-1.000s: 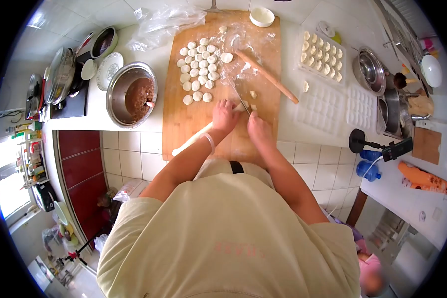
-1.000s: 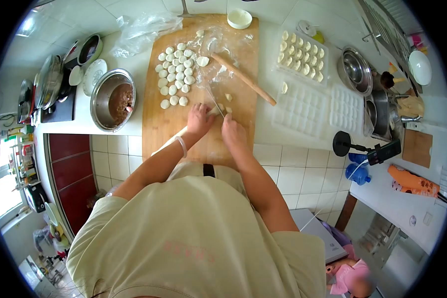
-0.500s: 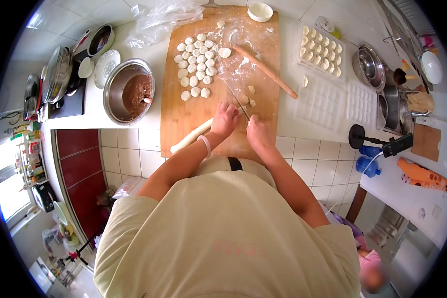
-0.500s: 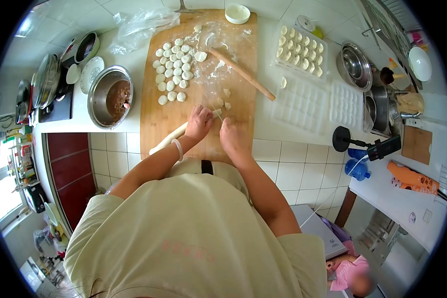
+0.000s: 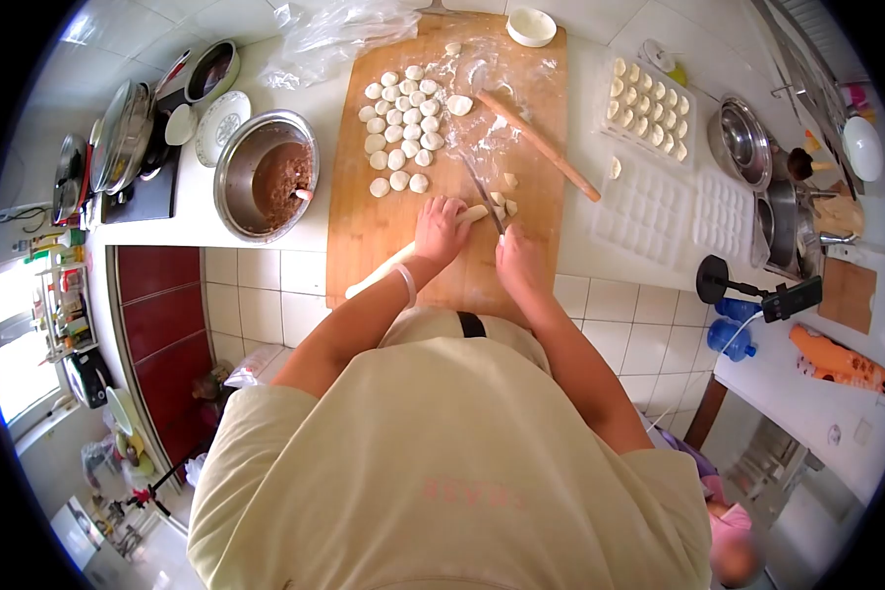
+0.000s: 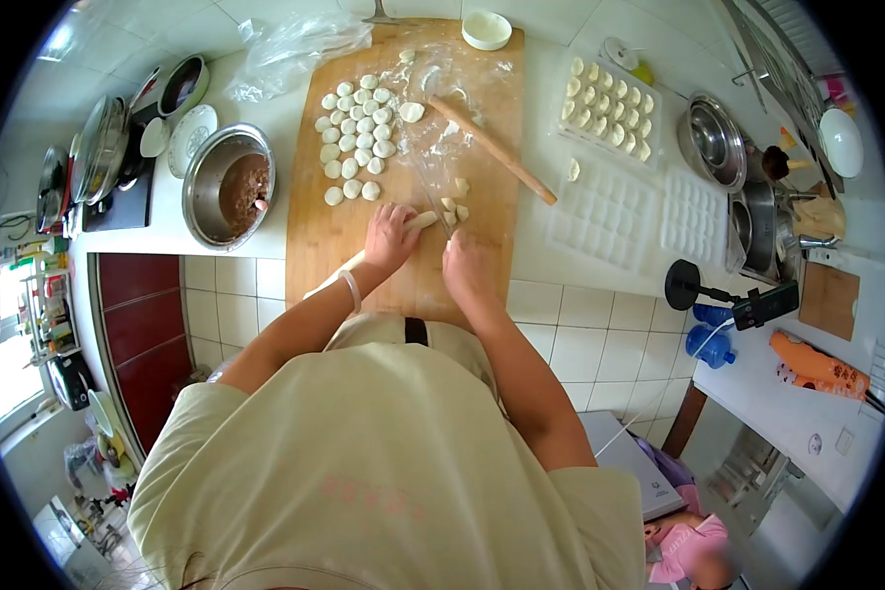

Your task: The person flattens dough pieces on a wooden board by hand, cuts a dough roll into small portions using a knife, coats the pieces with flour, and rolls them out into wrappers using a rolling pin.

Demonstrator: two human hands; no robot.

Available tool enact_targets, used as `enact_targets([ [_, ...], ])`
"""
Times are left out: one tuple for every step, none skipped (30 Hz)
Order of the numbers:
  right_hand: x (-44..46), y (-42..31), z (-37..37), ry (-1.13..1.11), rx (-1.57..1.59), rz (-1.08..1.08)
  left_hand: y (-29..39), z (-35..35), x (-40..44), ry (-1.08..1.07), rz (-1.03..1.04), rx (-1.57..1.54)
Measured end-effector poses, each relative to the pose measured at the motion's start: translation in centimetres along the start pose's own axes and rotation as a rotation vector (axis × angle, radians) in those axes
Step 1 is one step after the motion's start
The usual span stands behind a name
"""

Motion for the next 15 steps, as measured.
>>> enact_targets([
  [-0.2,-0.9,-0.3,-0.009,-0.069,-0.065,-0.2,0.0,0.0,0.006,-0.015,-0.008],
  [-0.3,-0.9,-0.2,-0.008,-0.069,-0.064,-0.3,0.1,0.0,0.005,-0.013,-0.008],
  [-0.2,-1.1,0.1,-0.017,-0.125,-0.074,-0.3,0.0,0.0,0.020,-0.010,-0.002],
  [-0.2,-1.3,0.3,-0.026,-0.183,-0.085,-0.3,-0.1,0.0,0.036,-0.008,0.004],
  [-0.1,-1.3,0.3,-0.025,-0.184,-0.085,-0.4,0.0,0.0,0.036,-0.008,0.003],
  [0.0,-0.9,0.9,-0.100,-0.156,-0.034,-0.5,0.1,-0.1,0.026,-0.024,0.016],
  [0.0,-0.7,1.6,-0.177,-0.127,0.017,-0.7,0.1,-0.2,0.015,-0.042,0.029],
  [0.4,-0.6,2.3,-0.180,-0.127,0.016,-0.8,0.1,-0.3,0.014,-0.045,0.030],
  [1.0,0.0,3.4,-0.161,-0.141,0.023,-1.0,0.3,-0.4,-0.002,-0.063,0.034],
  [1.5,0.1,3.7,-0.138,-0.155,0.030,-1.0,0.4,-0.2,-0.017,-0.079,0.038],
  [1.8,0.2,4.1,-0.133,-0.156,0.028,-0.9,0.2,-0.1,-0.013,-0.075,0.039],
  [2.0,0.3,4.4,-0.133,-0.149,0.038,-0.8,0.1,-0.5,-0.039,-0.062,0.066],
  [2.0,0.5,4.6,-0.133,-0.140,0.051,-0.7,0.1,-0.7,-0.069,-0.049,0.092],
  [1.8,1.0,4.5,-0.129,-0.139,0.055,-0.9,-0.2,-0.7,-0.070,-0.043,0.091],
  [1.4,1.6,3.9,-0.067,-0.109,0.043,-1.2,0.0,-0.7,-0.130,-0.029,0.100],
])
Point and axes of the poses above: each hand's wrist, its own x-axis towards the middle knuckle, its own z-axis out of the palm, y = z × x, the point moved 9 cm from there along x, towards the middle knuckle, and after that the axes turned 4 degrees about -y, right-handed, at the moved point
